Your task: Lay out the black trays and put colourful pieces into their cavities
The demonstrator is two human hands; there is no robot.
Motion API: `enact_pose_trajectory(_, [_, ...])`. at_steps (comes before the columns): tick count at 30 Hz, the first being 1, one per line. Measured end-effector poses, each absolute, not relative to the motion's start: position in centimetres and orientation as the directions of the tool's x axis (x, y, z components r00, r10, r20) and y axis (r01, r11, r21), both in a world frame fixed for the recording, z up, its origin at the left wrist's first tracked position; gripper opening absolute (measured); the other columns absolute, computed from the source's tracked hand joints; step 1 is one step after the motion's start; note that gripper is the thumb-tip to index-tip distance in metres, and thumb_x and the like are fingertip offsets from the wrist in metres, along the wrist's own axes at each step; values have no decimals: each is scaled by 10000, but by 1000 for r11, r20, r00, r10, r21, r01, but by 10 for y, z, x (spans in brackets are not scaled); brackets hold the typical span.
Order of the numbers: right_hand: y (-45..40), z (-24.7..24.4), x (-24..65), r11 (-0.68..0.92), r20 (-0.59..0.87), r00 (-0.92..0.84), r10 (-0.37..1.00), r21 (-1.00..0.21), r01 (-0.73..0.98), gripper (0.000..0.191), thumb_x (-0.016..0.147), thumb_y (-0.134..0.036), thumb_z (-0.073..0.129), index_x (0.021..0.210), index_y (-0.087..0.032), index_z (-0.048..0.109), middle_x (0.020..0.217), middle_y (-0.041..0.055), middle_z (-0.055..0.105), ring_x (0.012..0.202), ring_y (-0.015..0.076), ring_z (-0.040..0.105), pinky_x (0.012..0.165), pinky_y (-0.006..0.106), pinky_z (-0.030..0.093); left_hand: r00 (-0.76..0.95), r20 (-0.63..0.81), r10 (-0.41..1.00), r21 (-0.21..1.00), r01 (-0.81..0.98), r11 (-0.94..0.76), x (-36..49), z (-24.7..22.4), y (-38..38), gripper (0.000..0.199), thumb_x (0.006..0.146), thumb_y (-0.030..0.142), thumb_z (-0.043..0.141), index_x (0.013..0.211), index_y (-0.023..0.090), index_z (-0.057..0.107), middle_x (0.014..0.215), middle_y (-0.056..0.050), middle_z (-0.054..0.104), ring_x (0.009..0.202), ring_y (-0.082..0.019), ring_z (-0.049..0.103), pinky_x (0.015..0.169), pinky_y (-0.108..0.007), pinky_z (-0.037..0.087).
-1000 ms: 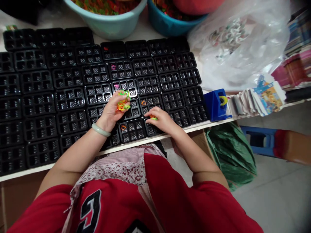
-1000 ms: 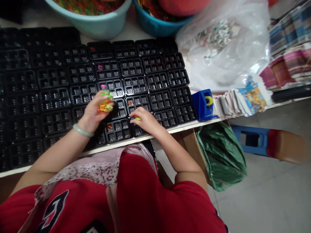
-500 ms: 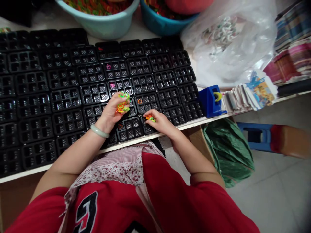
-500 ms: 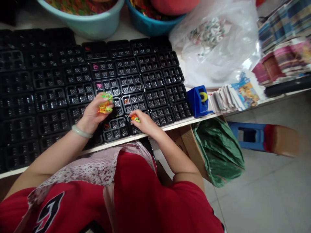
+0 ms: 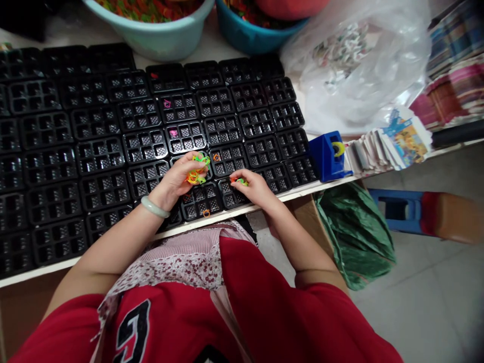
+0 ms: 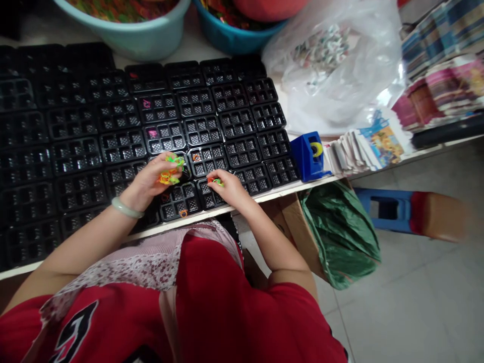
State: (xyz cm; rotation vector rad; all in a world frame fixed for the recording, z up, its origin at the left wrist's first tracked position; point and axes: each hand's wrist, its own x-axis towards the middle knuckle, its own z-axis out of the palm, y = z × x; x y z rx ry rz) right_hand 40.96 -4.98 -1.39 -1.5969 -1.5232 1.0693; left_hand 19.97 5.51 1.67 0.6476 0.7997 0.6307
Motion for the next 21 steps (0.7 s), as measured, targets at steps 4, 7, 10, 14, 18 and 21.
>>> enact_pose_trajectory(4, [-54, -10, 419, -56, -86, -49, 995, -894, 445, 126, 835, -230, 713, 959, -234, 736, 994, 35, 725, 956, 187, 667, 899, 363, 516, 542, -446, 712, 725, -247, 643, 196, 19, 57, 322, 543, 136, 776, 742, 174, 525, 626, 27, 562, 476, -70, 498, 415, -148, 347])
enact_pose_trajectory(7, [-58, -7, 432, -122, -123, 26, 992, -888, 443, 153, 830, -260, 715, 979, -229, 738, 964, 32, 737, 894, 183, 674, 851, 346, 522, 528, -457, 716, 727, -242, 642, 191, 19, 59, 307, 570, 129, 754, 753, 179, 512, 647, 24, 558, 488, -66, 496, 415, -144, 339])
enact_pose_trajectory(10, [-62, -5, 452, -224, -133, 221, 966, -856, 466, 147, 806, -264, 721, 941, -206, 721, 917, 29, 743, 827, 182, 671, 802, 329, 517, 497, -466, 732, 734, -245, 634, 187, 20, 61, 277, 607, 120, 733, 769, 185, 519, 664, 21, 554, 499, -66, 500, 414, -143, 335])
enact_pose_trajectory(14, [-67, 0, 471, -259, -77, 322, 944, -779, 572, 32, 797, -225, 701, 823, -206, 706, 904, 29, 739, 851, 193, 660, 834, 335, 498, 486, -469, 737, 724, -266, 636, 182, 21, 63, 279, 594, 102, 738, 767, 185, 535, 677, 18, 564, 507, -65, 511, 418, -140, 356])
enact_pose_trajectory(18, [-70, 2, 480, -261, -74, 306, 949, -729, 632, 41, 808, -197, 680, 820, -211, 717, 898, 34, 735, 871, 200, 660, 840, 336, 495, 485, -455, 747, 726, -284, 626, 180, 20, 67, 277, 572, 101, 751, 755, 187, 561, 669, 20, 578, 504, -71, 514, 401, -138, 347])
enact_pose_trajectory(21, [-70, 0, 484, -272, -85, 308, 947, -719, 639, 58, 809, -188, 685, 834, -209, 733, 917, 42, 746, 889, 207, 674, 852, 343, 502, 481, -461, 746, 728, -276, 627, 179, 19, 69, 257, 576, 102, 750, 748, 187, 579, 666, 16, 587, 503, -72, 515, 402, -137, 352])
